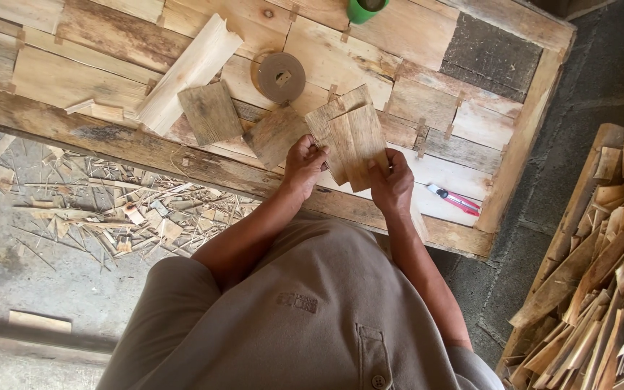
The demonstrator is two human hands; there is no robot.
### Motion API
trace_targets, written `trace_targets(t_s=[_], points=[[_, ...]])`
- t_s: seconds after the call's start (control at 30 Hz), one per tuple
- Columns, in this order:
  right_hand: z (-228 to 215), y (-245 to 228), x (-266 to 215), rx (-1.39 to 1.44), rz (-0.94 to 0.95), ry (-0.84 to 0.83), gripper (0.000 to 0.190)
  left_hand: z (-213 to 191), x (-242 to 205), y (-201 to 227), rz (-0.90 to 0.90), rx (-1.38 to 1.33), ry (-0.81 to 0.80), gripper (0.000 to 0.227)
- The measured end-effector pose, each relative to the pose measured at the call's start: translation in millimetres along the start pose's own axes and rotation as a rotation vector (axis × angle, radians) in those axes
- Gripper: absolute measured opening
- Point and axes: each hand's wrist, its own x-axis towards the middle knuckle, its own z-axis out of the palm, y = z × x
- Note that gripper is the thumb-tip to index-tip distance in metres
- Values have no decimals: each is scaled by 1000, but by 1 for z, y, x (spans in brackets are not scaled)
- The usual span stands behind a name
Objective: Assembling and fitting small wood shingles or panels onto a larger wooden frame or surface.
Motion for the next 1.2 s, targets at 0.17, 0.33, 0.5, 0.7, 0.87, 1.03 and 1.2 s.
trace_targets(t_s=[0.17, 0.33, 0.5, 0.7, 0.87, 1.03, 1.2], points=[[7, -5, 0, -167, -14, 92, 30, -2, -1, 14, -9, 61, 64, 15], [14, 16, 3, 112, 11, 46, 17, -10, 7, 13, 126, 30, 99, 6], [16, 6, 1, 420, -14, -14, 9, -21, 11, 10, 174, 106, 142, 6], [19, 11, 1, 426, 52, -47, 11, -19, 7, 8, 237, 103, 59, 5], [20, 12, 3, 448, 62, -81, 13, -17, 10, -1, 341, 225, 80, 7], [10, 5, 6, 471, 92, -46, 14, -6, 5, 11, 322, 201, 107, 11], [-5, 15, 6, 648, 37, 5, 14, 2, 5, 18, 277, 116, 141, 12]])
